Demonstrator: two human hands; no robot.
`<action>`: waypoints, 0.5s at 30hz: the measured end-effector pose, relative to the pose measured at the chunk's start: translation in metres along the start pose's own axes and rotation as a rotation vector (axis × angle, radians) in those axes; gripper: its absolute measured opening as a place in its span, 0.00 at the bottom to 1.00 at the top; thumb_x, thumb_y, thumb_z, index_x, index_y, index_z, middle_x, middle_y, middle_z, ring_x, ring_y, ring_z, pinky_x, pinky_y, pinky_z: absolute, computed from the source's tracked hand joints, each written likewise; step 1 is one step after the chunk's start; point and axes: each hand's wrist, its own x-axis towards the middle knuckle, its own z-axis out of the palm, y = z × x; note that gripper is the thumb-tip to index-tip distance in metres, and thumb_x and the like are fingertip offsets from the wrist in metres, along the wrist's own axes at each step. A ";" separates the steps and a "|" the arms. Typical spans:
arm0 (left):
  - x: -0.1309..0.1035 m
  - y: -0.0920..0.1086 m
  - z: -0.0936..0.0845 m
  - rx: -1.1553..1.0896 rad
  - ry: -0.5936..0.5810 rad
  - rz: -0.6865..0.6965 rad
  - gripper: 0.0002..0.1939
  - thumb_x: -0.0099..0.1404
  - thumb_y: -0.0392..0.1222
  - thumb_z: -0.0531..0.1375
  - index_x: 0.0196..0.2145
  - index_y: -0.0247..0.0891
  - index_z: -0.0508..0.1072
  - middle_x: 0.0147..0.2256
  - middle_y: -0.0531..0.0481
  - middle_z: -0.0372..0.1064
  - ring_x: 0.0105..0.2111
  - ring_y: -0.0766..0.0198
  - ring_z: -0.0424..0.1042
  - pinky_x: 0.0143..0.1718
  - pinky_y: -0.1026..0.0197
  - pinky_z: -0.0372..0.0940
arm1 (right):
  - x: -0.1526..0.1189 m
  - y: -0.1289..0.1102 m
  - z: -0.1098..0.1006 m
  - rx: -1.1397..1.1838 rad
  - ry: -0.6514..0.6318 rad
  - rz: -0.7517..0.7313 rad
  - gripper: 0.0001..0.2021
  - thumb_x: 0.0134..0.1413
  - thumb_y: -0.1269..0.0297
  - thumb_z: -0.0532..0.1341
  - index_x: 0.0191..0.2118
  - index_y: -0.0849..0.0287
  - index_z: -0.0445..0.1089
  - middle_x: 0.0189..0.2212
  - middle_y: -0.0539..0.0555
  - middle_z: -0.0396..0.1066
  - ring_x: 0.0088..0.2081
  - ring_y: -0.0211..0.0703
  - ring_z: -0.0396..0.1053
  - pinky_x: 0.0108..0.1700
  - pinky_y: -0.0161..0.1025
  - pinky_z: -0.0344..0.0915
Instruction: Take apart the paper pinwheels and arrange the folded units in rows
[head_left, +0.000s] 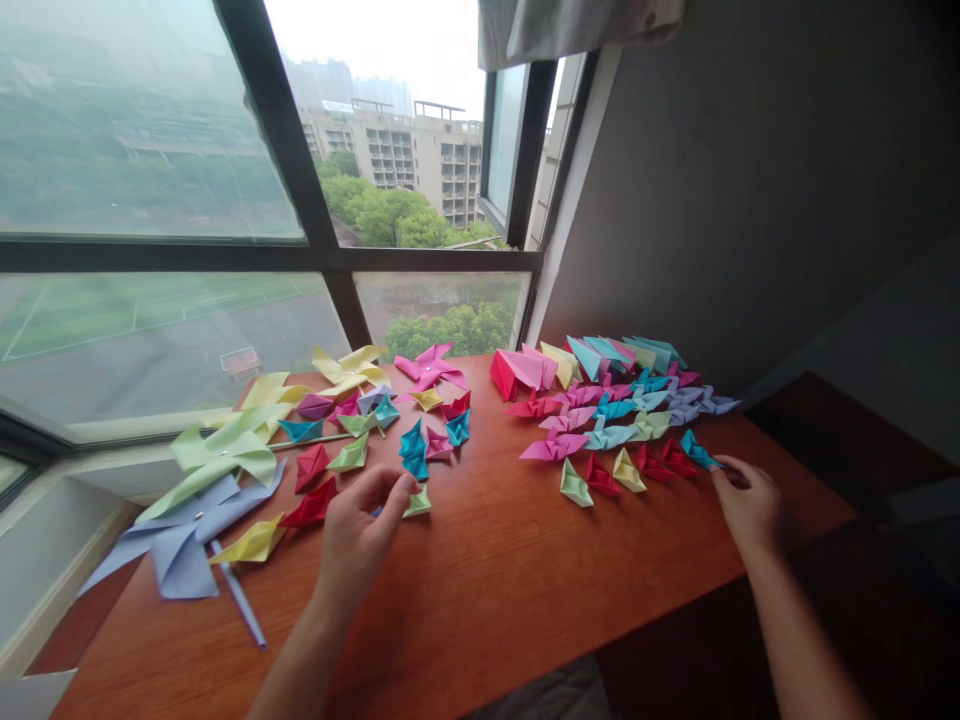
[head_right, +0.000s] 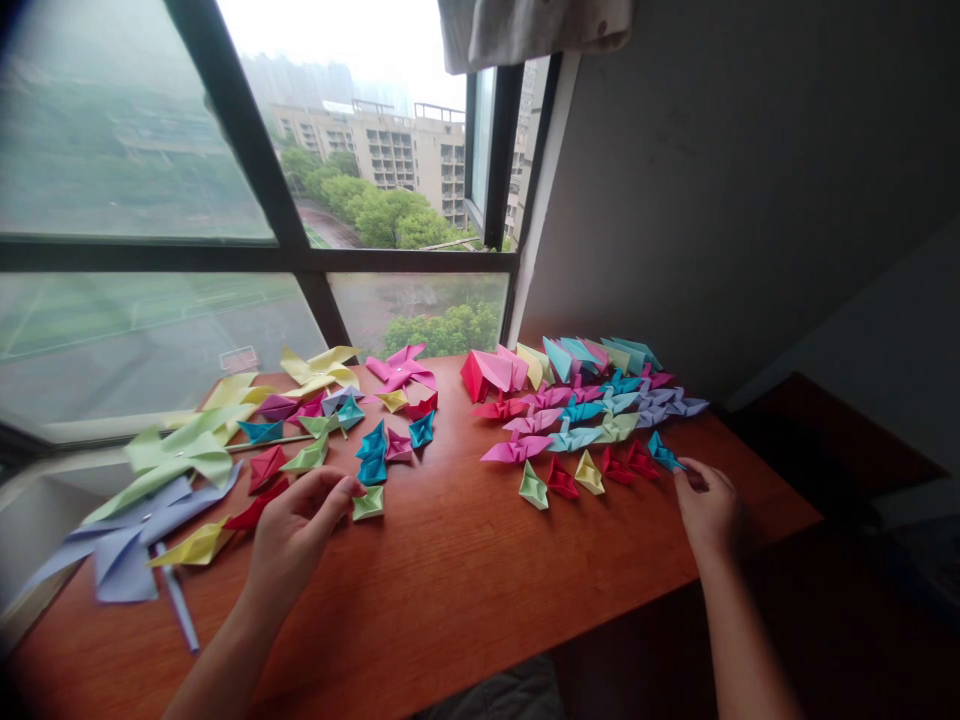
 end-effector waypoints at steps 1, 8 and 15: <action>0.000 0.000 0.000 -0.001 -0.002 0.000 0.15 0.64 0.52 0.61 0.30 0.37 0.74 0.26 0.51 0.72 0.23 0.65 0.67 0.21 0.67 0.57 | 0.000 0.001 0.000 0.004 -0.003 0.001 0.21 0.50 0.49 0.59 0.40 0.60 0.77 0.35 0.59 0.74 0.34 0.48 0.71 0.36 0.42 0.64; 0.001 -0.001 0.000 -0.002 0.000 -0.003 0.14 0.63 0.52 0.61 0.30 0.37 0.74 0.25 0.51 0.72 0.23 0.65 0.67 0.22 0.66 0.58 | 0.000 0.003 0.001 0.014 0.002 0.021 0.21 0.50 0.49 0.60 0.41 0.60 0.77 0.36 0.58 0.74 0.34 0.48 0.71 0.36 0.42 0.65; 0.000 -0.002 -0.002 0.035 -0.007 0.023 0.15 0.65 0.52 0.60 0.30 0.38 0.74 0.25 0.52 0.72 0.24 0.64 0.68 0.24 0.65 0.60 | -0.002 -0.010 -0.005 0.017 0.033 0.012 0.21 0.51 0.50 0.58 0.41 0.61 0.77 0.37 0.60 0.75 0.35 0.49 0.71 0.37 0.42 0.65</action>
